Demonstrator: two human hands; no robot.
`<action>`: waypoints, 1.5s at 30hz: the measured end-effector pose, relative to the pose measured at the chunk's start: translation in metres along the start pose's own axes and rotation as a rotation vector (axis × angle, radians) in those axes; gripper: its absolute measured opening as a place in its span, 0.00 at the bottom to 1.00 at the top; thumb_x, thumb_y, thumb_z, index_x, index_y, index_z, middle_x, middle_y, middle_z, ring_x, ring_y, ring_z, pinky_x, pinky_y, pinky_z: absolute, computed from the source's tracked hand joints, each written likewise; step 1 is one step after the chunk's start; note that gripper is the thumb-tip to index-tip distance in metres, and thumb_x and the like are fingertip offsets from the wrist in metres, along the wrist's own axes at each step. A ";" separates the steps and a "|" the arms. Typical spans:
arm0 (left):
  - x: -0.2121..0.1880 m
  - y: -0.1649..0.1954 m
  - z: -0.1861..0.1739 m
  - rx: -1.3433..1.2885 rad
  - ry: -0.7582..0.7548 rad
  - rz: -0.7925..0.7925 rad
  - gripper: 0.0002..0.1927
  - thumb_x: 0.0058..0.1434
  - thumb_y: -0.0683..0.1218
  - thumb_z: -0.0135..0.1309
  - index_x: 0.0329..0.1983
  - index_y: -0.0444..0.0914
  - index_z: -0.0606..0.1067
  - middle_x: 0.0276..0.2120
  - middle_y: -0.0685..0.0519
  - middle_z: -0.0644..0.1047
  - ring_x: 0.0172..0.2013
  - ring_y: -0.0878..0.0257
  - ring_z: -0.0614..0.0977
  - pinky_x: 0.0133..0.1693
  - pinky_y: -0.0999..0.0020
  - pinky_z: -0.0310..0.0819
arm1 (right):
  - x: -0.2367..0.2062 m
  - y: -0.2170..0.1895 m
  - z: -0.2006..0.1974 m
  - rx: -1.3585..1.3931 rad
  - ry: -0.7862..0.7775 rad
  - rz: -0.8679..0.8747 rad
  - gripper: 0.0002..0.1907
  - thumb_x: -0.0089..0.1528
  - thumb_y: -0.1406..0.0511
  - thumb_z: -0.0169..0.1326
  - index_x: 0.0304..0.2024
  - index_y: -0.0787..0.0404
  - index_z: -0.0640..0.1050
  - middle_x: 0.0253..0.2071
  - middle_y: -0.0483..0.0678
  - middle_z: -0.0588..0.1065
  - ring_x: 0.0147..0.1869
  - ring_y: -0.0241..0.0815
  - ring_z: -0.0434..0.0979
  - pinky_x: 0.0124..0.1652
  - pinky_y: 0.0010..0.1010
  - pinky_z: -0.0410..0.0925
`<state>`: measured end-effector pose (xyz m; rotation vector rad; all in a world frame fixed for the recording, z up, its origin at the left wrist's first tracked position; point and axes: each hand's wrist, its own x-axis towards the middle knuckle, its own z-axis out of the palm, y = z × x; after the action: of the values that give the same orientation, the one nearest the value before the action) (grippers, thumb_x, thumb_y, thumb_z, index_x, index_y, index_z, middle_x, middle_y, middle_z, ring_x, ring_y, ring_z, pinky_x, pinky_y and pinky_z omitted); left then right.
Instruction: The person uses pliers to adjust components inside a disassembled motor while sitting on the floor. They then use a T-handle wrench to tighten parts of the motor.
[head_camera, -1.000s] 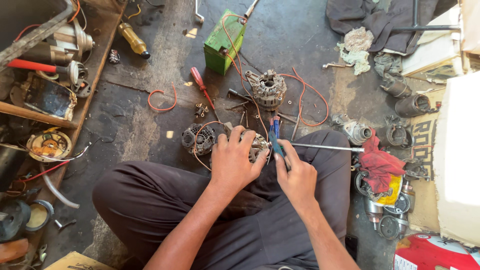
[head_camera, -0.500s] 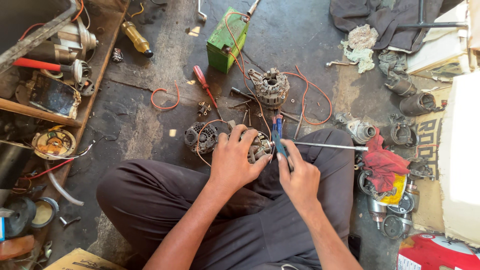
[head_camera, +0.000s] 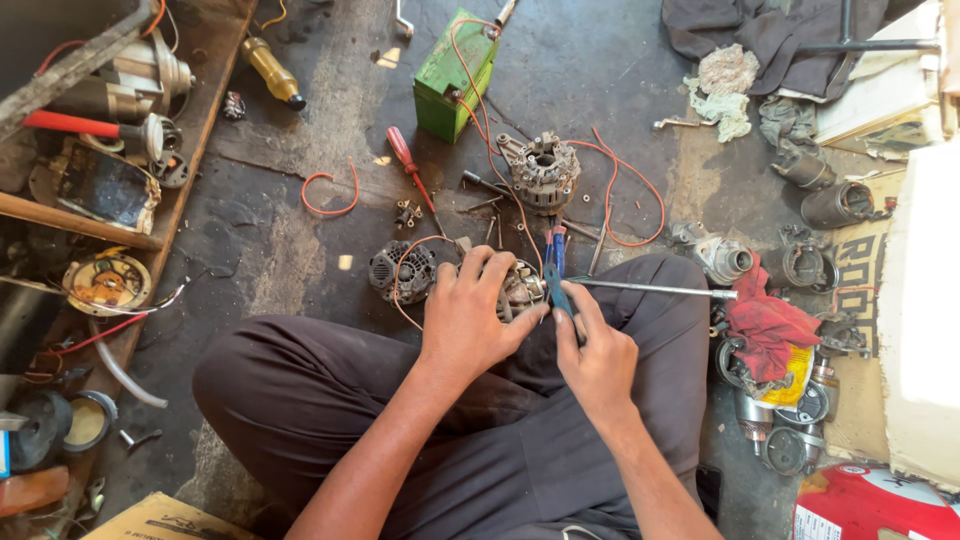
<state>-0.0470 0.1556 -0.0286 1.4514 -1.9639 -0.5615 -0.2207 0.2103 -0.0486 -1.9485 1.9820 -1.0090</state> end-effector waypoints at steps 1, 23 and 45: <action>0.001 0.000 -0.001 -0.003 -0.011 -0.010 0.32 0.46 0.60 0.70 0.50 0.41 0.75 0.49 0.49 0.75 0.41 0.43 0.76 0.39 0.50 0.74 | 0.003 0.000 0.002 0.004 0.011 -0.011 0.18 0.65 0.67 0.58 0.58 0.57 0.77 0.16 0.45 0.63 0.16 0.41 0.64 0.22 0.35 0.60; 0.000 -0.002 -0.004 -0.026 -0.010 -0.052 0.35 0.40 0.58 0.72 0.49 0.43 0.74 0.49 0.53 0.75 0.42 0.45 0.76 0.40 0.50 0.74 | 0.005 -0.010 -0.011 -0.034 -0.055 0.034 0.16 0.65 0.65 0.58 0.56 0.55 0.78 0.15 0.46 0.62 0.16 0.44 0.62 0.22 0.36 0.60; -0.001 0.001 -0.005 -0.027 -0.037 -0.079 0.33 0.37 0.56 0.73 0.46 0.45 0.75 0.47 0.55 0.74 0.44 0.47 0.75 0.41 0.50 0.73 | 0.011 -0.019 -0.014 -0.131 -0.092 0.061 0.16 0.64 0.63 0.57 0.55 0.50 0.78 0.19 0.50 0.72 0.21 0.53 0.75 0.24 0.41 0.65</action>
<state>-0.0442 0.1565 -0.0244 1.5168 -1.9270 -0.6517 -0.2142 0.2061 -0.0234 -1.9483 2.0900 -0.7788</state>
